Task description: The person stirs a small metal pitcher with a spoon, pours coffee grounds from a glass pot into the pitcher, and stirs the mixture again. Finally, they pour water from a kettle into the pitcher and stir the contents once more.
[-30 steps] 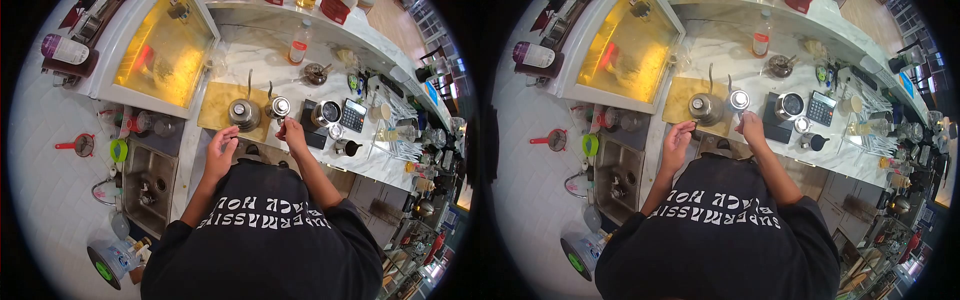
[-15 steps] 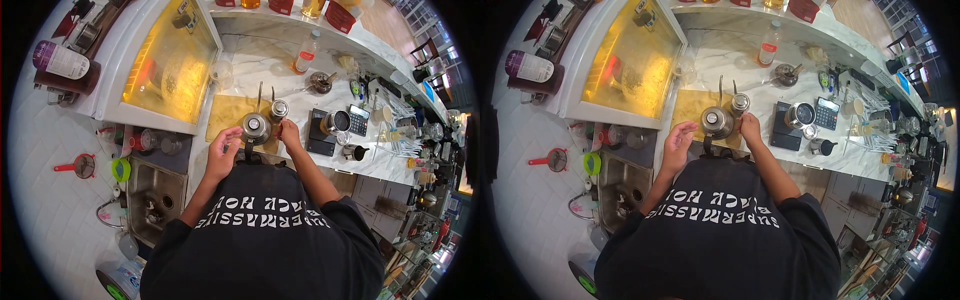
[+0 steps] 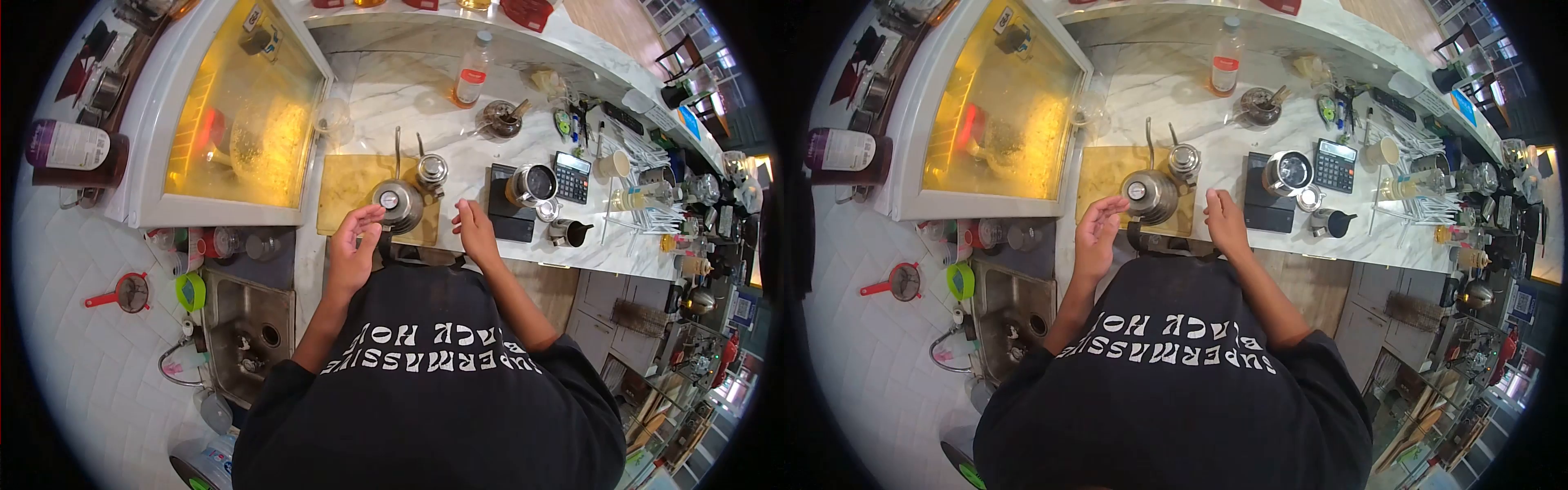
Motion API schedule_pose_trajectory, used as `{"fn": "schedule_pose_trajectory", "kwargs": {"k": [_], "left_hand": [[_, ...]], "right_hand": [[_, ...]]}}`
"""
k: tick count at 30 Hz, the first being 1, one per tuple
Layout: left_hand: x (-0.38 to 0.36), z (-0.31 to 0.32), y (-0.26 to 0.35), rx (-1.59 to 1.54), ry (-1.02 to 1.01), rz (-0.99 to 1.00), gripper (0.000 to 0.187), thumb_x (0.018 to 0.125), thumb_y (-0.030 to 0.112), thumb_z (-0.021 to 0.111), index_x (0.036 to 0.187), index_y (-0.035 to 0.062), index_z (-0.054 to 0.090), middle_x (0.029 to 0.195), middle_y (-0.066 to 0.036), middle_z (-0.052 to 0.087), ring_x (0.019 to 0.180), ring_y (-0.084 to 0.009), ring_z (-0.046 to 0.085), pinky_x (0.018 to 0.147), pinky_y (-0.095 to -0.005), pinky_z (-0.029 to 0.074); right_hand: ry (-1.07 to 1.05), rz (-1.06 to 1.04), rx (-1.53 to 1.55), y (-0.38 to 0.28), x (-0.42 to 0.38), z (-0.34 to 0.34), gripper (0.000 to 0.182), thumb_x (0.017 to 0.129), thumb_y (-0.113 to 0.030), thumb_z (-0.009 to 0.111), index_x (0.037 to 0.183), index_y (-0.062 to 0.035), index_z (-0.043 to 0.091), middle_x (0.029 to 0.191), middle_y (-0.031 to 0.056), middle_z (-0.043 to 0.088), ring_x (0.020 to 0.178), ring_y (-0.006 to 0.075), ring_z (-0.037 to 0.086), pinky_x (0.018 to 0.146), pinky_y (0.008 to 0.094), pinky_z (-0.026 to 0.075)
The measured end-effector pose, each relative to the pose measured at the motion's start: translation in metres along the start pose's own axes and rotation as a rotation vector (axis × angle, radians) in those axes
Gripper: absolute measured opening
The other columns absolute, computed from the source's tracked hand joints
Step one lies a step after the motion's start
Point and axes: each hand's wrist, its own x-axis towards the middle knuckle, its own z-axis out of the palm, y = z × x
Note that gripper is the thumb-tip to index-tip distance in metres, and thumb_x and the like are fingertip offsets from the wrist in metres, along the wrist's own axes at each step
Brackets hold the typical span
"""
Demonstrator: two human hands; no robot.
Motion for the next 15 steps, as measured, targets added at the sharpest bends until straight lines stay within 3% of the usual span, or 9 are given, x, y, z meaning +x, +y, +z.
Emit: {"fn": "schedule_pose_trajectory", "kwargs": {"k": [7,9,11,13,15], "left_hand": [[0.007,0.070,0.019,-0.014,0.017,0.021,0.032,0.105,0.012,0.063,0.133,-0.0028,0.062,0.129,-0.013,0.070,0.120,-0.0194,0.065,0.107,-0.0339,0.048],[0.012,0.110,0.025,-0.019,-0.054,0.009,0.032,0.105,0.013,0.064,0.133,-0.0031,0.062,0.129,-0.013,0.070,0.120,-0.0195,0.065,0.107,-0.0337,0.048],[0.017,0.137,0.028,0.003,-0.105,0.028,0.032,0.105,0.013,0.064,0.133,-0.0024,0.062,0.128,-0.013,0.071,0.120,-0.0192,0.065,0.106,-0.0337,0.048],[0.021,0.163,0.032,0.085,-0.209,0.041,0.033,0.105,0.014,0.063,0.135,-0.0010,0.062,0.126,-0.012,0.071,0.121,-0.0191,0.065,0.106,-0.0343,0.048],[0.024,0.188,0.039,0.040,-0.263,0.009,0.034,0.105,0.015,0.063,0.135,0.0004,0.062,0.125,-0.011,0.072,0.117,-0.0178,0.065,0.104,-0.0341,0.048]], "right_hand": [[-0.177,-0.055,0.055,-0.042,-0.051,-0.087,0.037,0.105,-0.034,0.065,0.126,-0.0026,0.062,0.098,0.0084,0.068,0.088,0.0162,0.067,0.078,0.0314,0.053],[-0.209,-0.088,0.201,-0.059,-0.066,-0.140,0.035,0.103,-0.029,0.069,0.126,-0.0024,0.063,0.100,0.0073,0.069,0.091,0.0155,0.067,0.081,0.0315,0.053],[-0.103,-0.217,-0.053,-0.074,-0.076,-0.182,0.035,0.101,-0.027,0.071,0.124,-0.0011,0.064,0.099,0.0094,0.070,0.090,0.0166,0.068,0.080,0.0329,0.053],[0.098,-0.382,-0.365,-0.074,-0.077,-0.221,0.036,0.098,-0.025,0.075,0.122,0.0000,0.066,0.092,0.0143,0.071,0.084,0.0237,0.069,0.077,0.0360,0.054],[0.207,-0.243,-0.306,-0.055,-0.068,-0.256,0.037,0.097,-0.026,0.076,0.122,0.0001,0.066,0.093,0.0148,0.071,0.084,0.0255,0.070,0.075,0.0369,0.054]]}}
